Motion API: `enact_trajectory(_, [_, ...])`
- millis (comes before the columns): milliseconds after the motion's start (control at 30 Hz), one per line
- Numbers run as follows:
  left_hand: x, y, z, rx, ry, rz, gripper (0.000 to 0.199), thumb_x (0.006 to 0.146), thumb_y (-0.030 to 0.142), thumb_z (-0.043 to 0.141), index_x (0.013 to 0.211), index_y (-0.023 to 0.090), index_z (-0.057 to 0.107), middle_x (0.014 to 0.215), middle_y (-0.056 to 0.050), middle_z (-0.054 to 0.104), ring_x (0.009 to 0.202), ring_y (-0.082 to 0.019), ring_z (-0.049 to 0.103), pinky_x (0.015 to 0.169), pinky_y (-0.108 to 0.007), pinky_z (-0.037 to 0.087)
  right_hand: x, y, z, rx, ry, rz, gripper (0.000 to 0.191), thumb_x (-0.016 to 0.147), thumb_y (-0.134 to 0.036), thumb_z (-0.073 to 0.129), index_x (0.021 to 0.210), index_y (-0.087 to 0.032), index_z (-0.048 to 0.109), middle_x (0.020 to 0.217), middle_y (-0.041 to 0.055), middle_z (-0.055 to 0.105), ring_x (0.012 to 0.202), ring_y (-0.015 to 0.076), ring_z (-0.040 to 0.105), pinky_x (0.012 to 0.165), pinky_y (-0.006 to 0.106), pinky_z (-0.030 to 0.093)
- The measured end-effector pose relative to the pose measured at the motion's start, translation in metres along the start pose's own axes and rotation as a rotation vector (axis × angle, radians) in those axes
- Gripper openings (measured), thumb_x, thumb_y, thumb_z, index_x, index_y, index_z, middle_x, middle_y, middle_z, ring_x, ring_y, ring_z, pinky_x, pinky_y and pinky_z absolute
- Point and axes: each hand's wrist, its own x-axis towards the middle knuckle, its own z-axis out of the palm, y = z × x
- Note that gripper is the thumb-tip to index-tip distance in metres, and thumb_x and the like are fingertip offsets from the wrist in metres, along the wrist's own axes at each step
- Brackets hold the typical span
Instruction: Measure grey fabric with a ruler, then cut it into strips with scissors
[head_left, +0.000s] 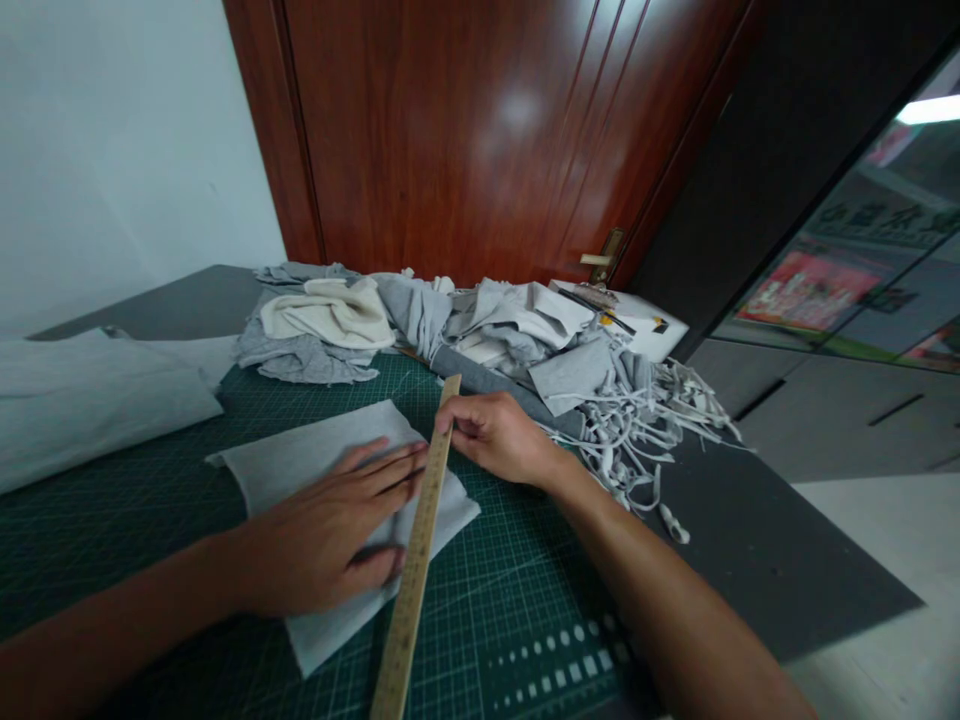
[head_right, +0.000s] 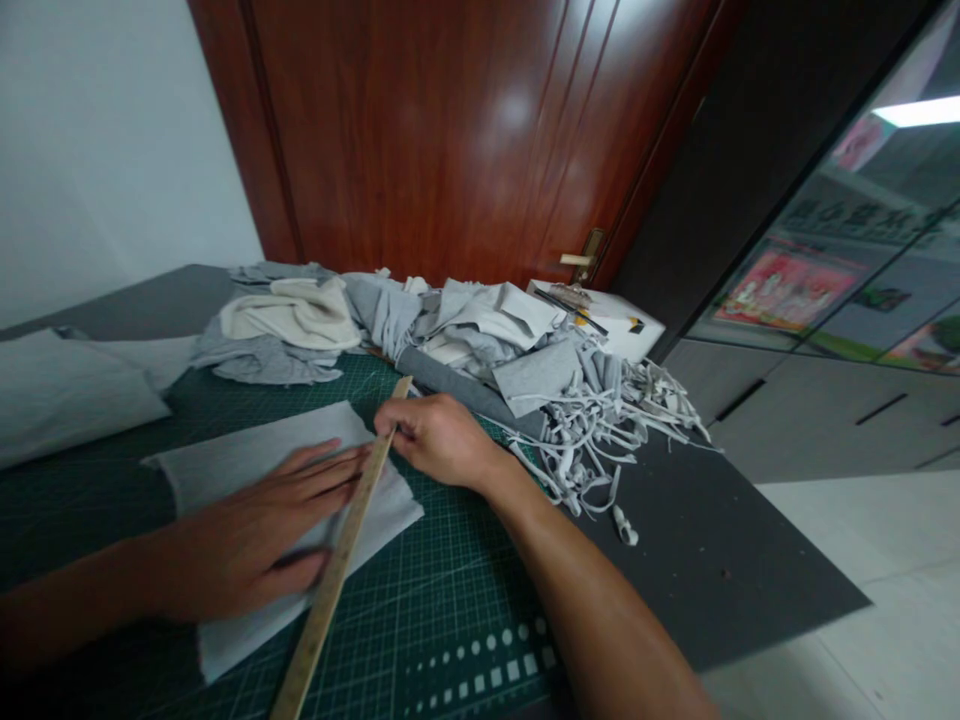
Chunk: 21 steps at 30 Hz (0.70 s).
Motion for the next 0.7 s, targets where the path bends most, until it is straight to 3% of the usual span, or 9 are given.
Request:
enact_trajectory(100, [0.005, -0.005, 0.001, -0.121, 0.114, -0.199, 0.050, 0.102, 0.030, 0.050, 0.148, 0.023, 0.067, 0.158, -0.012, 0.065, 0.150, -0.035, 0.057, 0.128, -0.057, 0.043, 0.006, -0.005, 0.020, -0.049, 0.052, 0.053, 0.020, 0.100, -0.009, 0.058, 0.108, -0.023, 0.070, 0.095, 0.0011, 0.074, 0.084, 0.0175, 0.066, 0.079, 0.027, 0.043])
enact_trajectory(267, [0.012, -0.004, -0.002, -0.344, 0.312, -0.528, 0.052, 0.101, 0.041, 0.048, 0.146, 0.018, 0.058, 0.144, -0.015, 0.073, 0.136, -0.036, 0.069, 0.118, -0.054, 0.054, 0.013, -0.009, 0.044, -0.116, 0.083, 0.192, 0.021, 0.104, -0.022, 0.060, 0.125, -0.025, 0.065, 0.102, 0.0041, 0.079, 0.086, 0.0227, 0.074, 0.073, 0.029, 0.045])
enact_trajectory(400, [0.019, 0.010, 0.003, -0.376, 0.335, -0.509, 0.063, 0.102, 0.052, 0.049, 0.156, 0.020, 0.044, 0.157, -0.018, 0.062, 0.144, -0.036, 0.062, 0.119, -0.055, 0.053, 0.017, -0.021, 0.053, -0.133, 0.084, 0.297, 0.047, 0.107, -0.042, 0.062, 0.144, -0.017, 0.049, 0.098, 0.0098, 0.081, 0.085, 0.0308, 0.078, 0.072, 0.035, 0.051])
enact_trajectory(500, [0.022, 0.015, 0.010, -0.320, 0.357, -0.478, 0.065, 0.100, 0.042, 0.051, 0.161, 0.021, 0.040, 0.166, -0.017, 0.054, 0.153, -0.037, 0.053, 0.126, -0.060, 0.044, 0.018, -0.032, 0.054, -0.148, -0.007, 0.403, 0.060, 0.104, -0.053, 0.064, 0.146, -0.013, 0.046, 0.105, 0.0167, 0.082, 0.097, 0.0372, 0.081, 0.078, 0.040, 0.056])
enact_trajectory(600, [0.023, 0.013, 0.011, -0.307, 0.352, -0.455, 0.056, 0.093, 0.027, 0.051, 0.148, 0.021, 0.058, 0.154, -0.014, 0.064, 0.147, -0.035, 0.057, 0.126, -0.058, 0.045, 0.018, -0.038, 0.048, -0.182, -0.087, 0.471, 0.053, 0.102, -0.051, 0.066, 0.136, -0.011, 0.057, 0.112, 0.0240, 0.081, 0.103, 0.0404, 0.081, 0.079, 0.043, 0.058])
enact_trajectory(700, [0.023, 0.009, 0.006, -0.332, 0.334, -0.481, 0.049, 0.087, 0.023, 0.052, 0.133, 0.023, 0.069, 0.138, -0.010, 0.072, 0.136, -0.033, 0.065, 0.123, -0.055, 0.049, 0.016, -0.036, 0.040, -0.188, -0.146, 0.484, 0.037, 0.103, -0.047, 0.064, 0.114, -0.012, 0.071, 0.110, 0.0256, 0.082, 0.102, 0.0399, 0.081, 0.078, 0.042, 0.058])
